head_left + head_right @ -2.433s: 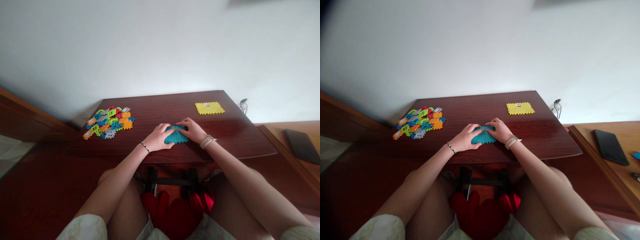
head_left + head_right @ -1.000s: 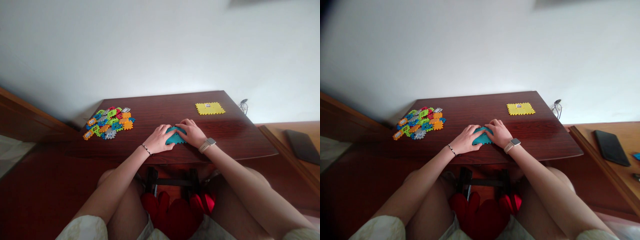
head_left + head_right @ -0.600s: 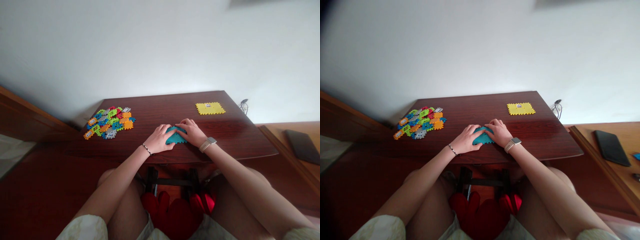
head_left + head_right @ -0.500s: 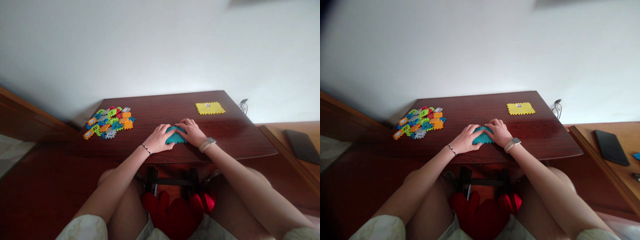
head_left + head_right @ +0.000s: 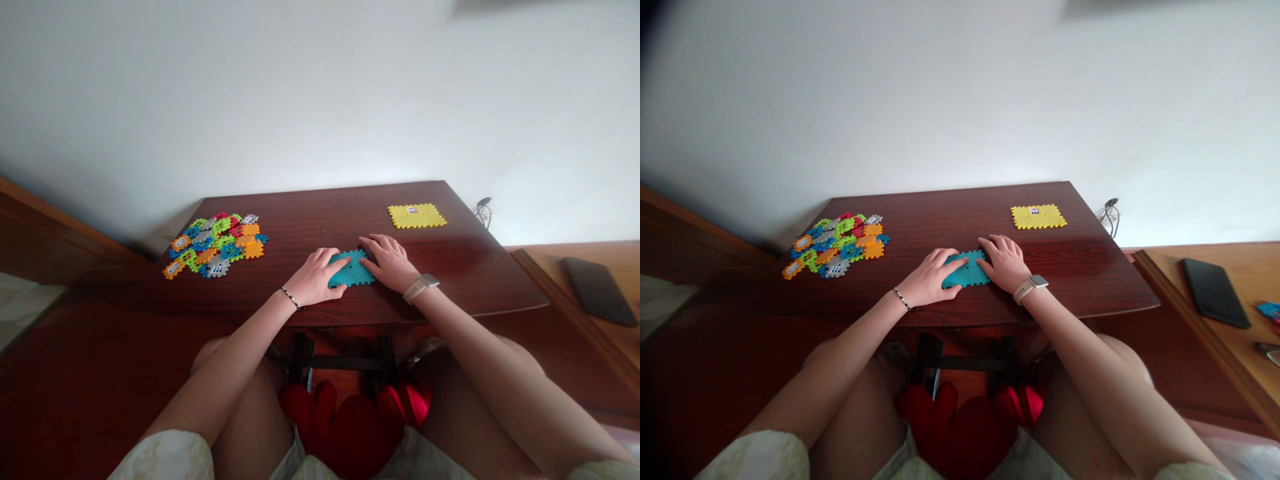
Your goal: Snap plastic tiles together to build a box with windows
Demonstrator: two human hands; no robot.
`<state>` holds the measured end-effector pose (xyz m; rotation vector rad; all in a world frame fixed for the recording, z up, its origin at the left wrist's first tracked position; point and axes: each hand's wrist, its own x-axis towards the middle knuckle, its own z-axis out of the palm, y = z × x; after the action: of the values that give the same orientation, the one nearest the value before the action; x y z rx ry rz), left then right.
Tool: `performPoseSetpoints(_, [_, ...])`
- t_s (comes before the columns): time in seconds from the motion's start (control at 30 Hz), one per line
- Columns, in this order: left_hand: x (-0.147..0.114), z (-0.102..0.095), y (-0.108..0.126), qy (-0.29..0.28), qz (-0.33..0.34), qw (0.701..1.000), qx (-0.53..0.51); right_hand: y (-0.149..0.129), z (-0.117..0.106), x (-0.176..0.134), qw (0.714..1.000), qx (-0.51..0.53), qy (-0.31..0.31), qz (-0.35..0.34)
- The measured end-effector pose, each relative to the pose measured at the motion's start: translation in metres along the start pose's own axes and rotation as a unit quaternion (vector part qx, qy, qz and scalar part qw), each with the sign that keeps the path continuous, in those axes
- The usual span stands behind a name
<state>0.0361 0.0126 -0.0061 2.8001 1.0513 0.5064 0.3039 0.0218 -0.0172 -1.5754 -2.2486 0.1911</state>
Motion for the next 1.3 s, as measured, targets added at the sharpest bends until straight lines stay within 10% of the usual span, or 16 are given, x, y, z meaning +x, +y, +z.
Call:
performPoseSetpoints(0.83, [0.002, -0.005, 0.0, -0.007, -0.014, 0.999, -0.043, 0.035, -0.019, 0.007, 0.996, 0.066, 0.034, -0.042])
performPoseSetpoints(1.3, [0.021, 0.009, -0.006, -0.011, 0.016, 0.997, -0.073, 0.085, -0.024, 0.032, 0.99, -0.042, 0.013, 0.133])
